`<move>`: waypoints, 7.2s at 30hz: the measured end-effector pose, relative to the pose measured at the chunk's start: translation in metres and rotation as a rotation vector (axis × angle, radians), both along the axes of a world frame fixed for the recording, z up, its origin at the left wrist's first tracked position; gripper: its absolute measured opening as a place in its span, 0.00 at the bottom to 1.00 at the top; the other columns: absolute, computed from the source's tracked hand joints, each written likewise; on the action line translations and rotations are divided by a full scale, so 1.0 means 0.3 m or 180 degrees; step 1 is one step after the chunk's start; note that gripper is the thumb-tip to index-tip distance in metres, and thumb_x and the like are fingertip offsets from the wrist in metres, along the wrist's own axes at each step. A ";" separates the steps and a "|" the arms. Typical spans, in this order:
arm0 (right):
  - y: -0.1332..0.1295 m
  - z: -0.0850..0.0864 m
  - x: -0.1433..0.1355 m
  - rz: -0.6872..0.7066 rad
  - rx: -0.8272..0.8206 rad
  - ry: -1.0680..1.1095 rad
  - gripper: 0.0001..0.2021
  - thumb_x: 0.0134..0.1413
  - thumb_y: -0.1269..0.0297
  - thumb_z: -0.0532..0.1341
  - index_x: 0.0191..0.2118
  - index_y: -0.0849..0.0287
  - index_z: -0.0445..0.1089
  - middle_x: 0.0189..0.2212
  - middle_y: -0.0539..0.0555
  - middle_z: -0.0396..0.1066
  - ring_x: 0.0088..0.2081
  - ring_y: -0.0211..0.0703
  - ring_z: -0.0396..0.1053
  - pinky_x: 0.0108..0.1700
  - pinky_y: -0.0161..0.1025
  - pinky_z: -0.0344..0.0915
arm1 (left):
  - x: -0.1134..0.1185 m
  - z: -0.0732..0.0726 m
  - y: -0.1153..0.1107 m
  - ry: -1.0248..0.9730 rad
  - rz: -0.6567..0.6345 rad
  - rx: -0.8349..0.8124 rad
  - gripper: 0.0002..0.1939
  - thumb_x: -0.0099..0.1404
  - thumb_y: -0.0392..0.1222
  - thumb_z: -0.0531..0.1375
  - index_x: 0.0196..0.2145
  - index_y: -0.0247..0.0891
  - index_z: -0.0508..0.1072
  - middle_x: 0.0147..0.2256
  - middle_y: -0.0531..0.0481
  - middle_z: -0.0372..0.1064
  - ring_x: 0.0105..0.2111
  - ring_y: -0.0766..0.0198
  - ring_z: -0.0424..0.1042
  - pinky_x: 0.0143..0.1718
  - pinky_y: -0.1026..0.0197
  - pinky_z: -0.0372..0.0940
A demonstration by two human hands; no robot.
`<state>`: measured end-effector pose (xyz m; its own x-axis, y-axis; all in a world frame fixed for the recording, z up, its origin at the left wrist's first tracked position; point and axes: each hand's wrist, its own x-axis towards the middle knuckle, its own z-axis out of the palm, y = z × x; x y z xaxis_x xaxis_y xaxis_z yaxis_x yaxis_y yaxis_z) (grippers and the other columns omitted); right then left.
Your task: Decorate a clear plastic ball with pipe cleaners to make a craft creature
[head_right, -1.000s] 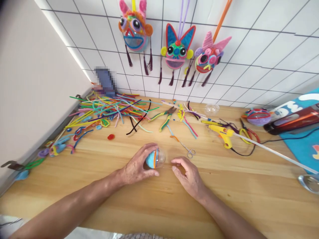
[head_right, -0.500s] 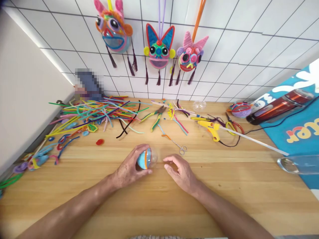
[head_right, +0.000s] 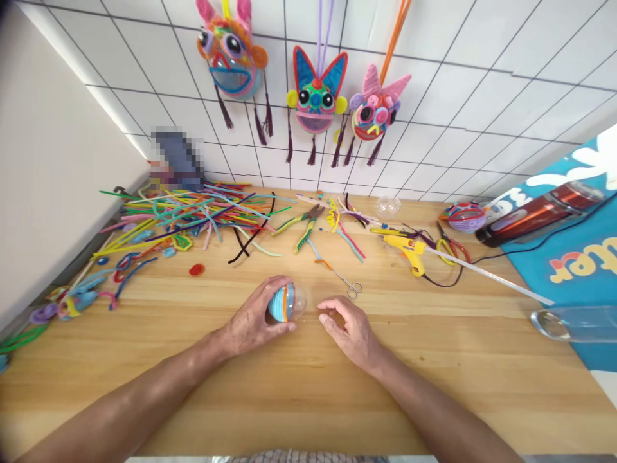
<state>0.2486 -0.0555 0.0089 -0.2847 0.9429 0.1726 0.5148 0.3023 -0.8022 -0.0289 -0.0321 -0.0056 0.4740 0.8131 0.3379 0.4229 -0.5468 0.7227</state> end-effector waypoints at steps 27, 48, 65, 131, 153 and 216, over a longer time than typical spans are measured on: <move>0.620 -0.023 -0.150 -0.0153 0.1078 -0.1915 0.16 0.58 0.71 0.61 0.50 0.61 0.78 0.61 0.68 0.75 0.66 0.63 0.69 0.71 0.63 0.61 | 0.023 -0.009 0.018 -0.0157 -0.0016 0.0054 0.45 0.59 0.44 0.75 0.69 0.42 0.62 0.65 0.35 0.68 0.65 0.42 0.70 0.69 0.37 0.65; 0.761 -0.070 -0.121 0.0525 0.1228 -0.1808 0.32 0.46 0.82 0.54 0.58 0.62 0.75 0.66 0.64 0.73 0.69 0.56 0.67 0.74 0.59 0.58 | 0.021 0.016 0.009 -0.0195 -0.0033 -0.0128 0.45 0.60 0.46 0.75 0.69 0.43 0.62 0.65 0.36 0.68 0.66 0.43 0.69 0.68 0.39 0.66; 0.753 -0.084 -0.162 0.0275 0.1360 -0.1780 0.30 0.50 0.80 0.55 0.58 0.63 0.77 0.59 0.66 0.76 0.63 0.63 0.71 0.69 0.62 0.64 | 0.027 0.021 0.015 -0.0082 -0.0016 -0.0115 0.46 0.59 0.50 0.76 0.69 0.37 0.63 0.65 0.33 0.68 0.66 0.42 0.69 0.70 0.39 0.64; 0.067 -0.037 -0.109 0.0047 0.1172 -0.0011 0.22 0.69 0.55 0.65 0.64 0.53 0.65 0.58 0.65 0.75 0.60 0.61 0.74 0.62 0.62 0.73 | -0.003 -0.025 0.007 -0.0288 0.0397 -0.0133 0.46 0.67 0.54 0.70 0.72 0.38 0.54 0.66 0.29 0.64 0.66 0.42 0.69 0.68 0.37 0.66; 0.069 -0.036 -0.102 0.0269 0.0886 -0.0085 0.31 0.68 0.53 0.64 0.71 0.53 0.59 0.64 0.65 0.72 0.64 0.62 0.72 0.65 0.64 0.71 | -0.007 0.001 0.027 -0.0325 0.0141 -0.0064 0.42 0.66 0.57 0.72 0.69 0.40 0.62 0.64 0.32 0.69 0.66 0.42 0.70 0.67 0.37 0.67; 0.082 -0.040 -0.121 0.0547 0.0614 -0.0247 0.45 0.61 0.36 0.66 0.74 0.57 0.58 0.70 0.70 0.65 0.70 0.67 0.65 0.71 0.67 0.63 | 0.035 -0.054 0.068 -0.0261 -0.0012 0.0307 0.45 0.59 0.48 0.76 0.68 0.43 0.64 0.62 0.38 0.73 0.62 0.43 0.74 0.63 0.42 0.70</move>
<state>0.2122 -0.0309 -0.0033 -0.4572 0.8314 0.3159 0.5005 0.5342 -0.6813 -0.0183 -0.0118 -0.0219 0.4446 0.7732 0.4522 0.3625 -0.6170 0.6986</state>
